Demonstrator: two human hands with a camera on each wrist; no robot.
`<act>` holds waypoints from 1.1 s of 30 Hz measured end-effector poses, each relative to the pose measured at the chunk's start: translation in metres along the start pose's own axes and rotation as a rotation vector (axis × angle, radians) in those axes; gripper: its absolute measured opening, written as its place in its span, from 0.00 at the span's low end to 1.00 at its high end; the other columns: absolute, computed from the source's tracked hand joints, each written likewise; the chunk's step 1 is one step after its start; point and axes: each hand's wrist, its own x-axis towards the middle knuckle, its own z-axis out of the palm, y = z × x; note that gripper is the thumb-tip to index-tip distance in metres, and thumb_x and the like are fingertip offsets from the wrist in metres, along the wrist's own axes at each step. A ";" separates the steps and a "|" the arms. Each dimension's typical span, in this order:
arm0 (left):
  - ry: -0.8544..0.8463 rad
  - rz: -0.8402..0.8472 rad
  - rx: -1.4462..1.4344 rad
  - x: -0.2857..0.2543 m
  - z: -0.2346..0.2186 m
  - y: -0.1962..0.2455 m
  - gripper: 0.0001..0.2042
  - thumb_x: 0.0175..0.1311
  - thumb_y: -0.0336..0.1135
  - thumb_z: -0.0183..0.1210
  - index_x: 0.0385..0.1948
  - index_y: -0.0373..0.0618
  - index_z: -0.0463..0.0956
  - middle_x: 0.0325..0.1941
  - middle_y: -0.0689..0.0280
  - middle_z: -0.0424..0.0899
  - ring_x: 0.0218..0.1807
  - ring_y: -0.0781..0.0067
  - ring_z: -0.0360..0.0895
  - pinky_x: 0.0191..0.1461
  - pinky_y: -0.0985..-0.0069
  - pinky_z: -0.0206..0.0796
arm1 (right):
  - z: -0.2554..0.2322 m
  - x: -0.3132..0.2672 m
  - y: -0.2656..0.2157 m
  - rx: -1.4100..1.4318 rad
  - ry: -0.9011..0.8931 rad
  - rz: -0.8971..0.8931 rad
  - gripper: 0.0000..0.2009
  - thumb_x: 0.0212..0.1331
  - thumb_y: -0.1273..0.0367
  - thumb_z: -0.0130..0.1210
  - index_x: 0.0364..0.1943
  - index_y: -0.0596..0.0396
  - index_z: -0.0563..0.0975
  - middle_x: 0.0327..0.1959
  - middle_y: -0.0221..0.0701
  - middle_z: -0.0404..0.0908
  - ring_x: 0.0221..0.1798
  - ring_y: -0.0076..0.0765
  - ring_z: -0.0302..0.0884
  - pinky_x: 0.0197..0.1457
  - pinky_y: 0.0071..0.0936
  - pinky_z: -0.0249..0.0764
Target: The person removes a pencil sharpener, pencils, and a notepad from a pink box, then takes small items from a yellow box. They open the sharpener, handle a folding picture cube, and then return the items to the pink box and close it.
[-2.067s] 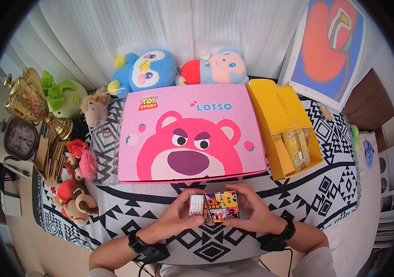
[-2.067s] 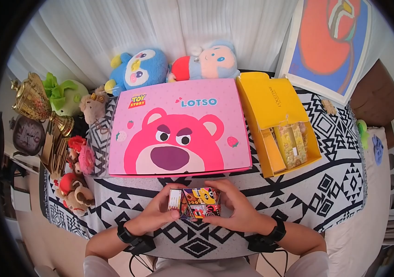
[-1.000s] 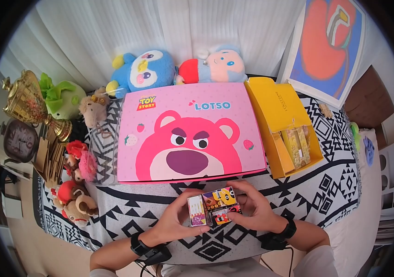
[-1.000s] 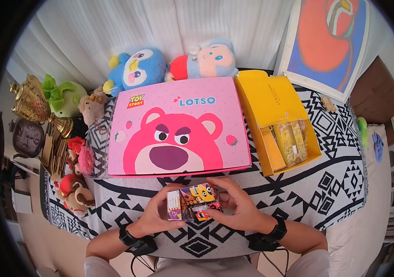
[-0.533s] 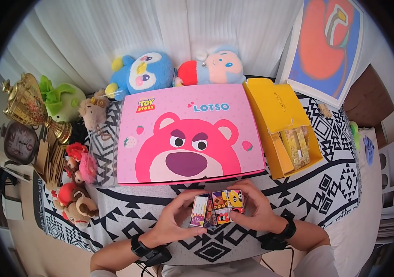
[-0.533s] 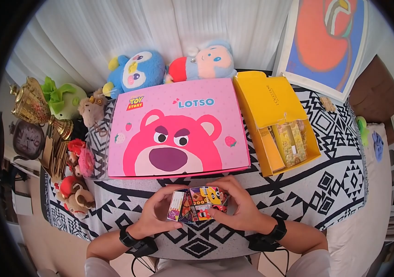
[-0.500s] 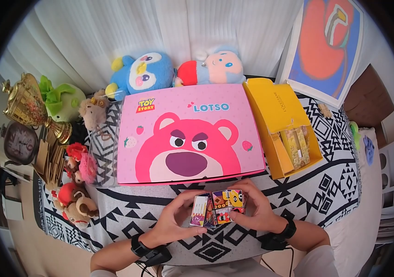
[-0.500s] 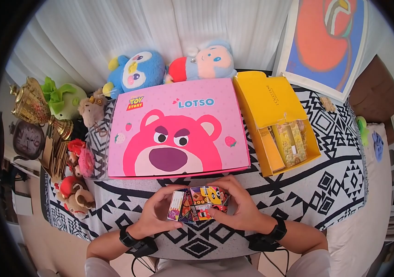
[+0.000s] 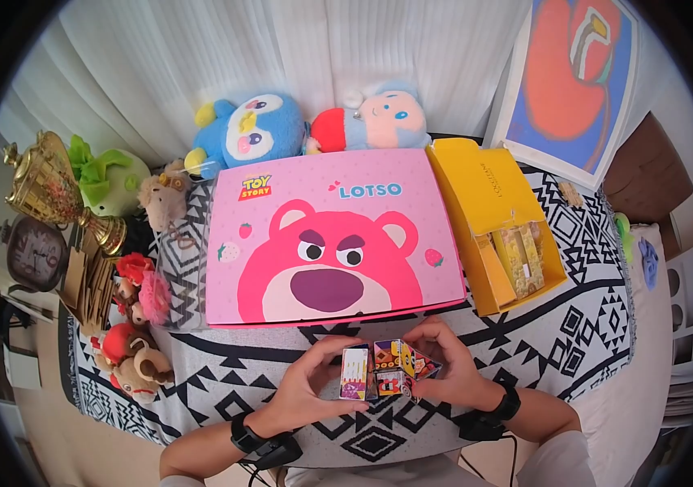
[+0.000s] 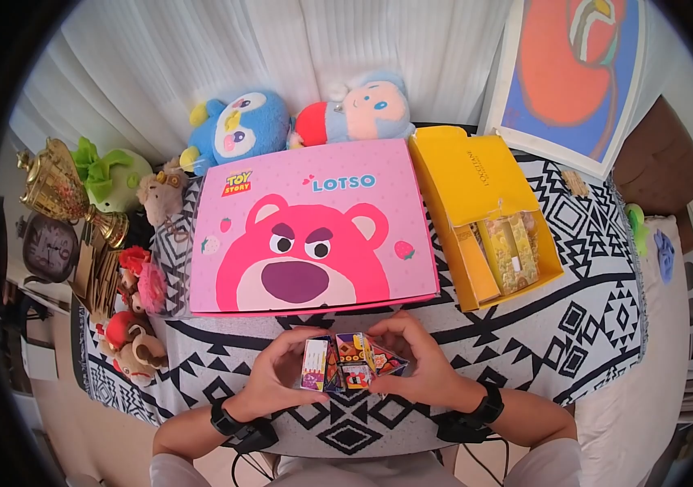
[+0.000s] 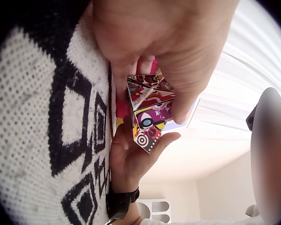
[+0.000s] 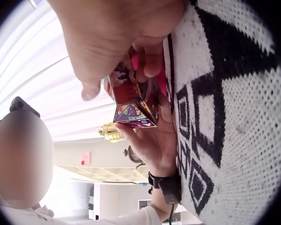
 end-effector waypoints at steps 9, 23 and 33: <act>0.049 -0.047 0.061 0.001 0.000 0.001 0.37 0.46 0.23 0.72 0.61 0.42 0.62 0.64 0.59 0.67 0.66 0.69 0.65 0.70 0.64 0.62 | 0.001 -0.002 -0.003 0.178 -0.100 -0.014 0.31 0.56 0.73 0.64 0.62 0.61 0.62 0.51 0.36 0.67 0.57 0.34 0.73 0.58 0.32 0.72; -0.059 0.247 0.436 0.003 0.004 0.008 0.30 0.43 0.23 0.72 0.53 0.48 0.74 0.64 0.57 0.62 0.68 0.57 0.60 0.70 0.61 0.57 | 0.003 0.006 -0.008 -0.126 -0.220 0.022 0.39 0.48 0.75 0.70 0.66 0.53 0.60 0.48 0.35 0.66 0.42 0.28 0.76 0.45 0.22 0.75; -0.247 0.203 0.398 0.003 0.006 0.009 0.31 0.46 0.29 0.73 0.57 0.54 0.74 0.68 0.57 0.54 0.70 0.53 0.54 0.70 0.61 0.55 | 0.005 0.009 -0.016 -0.312 -0.195 0.018 0.42 0.43 0.65 0.74 0.64 0.54 0.63 0.56 0.38 0.65 0.52 0.34 0.71 0.55 0.31 0.71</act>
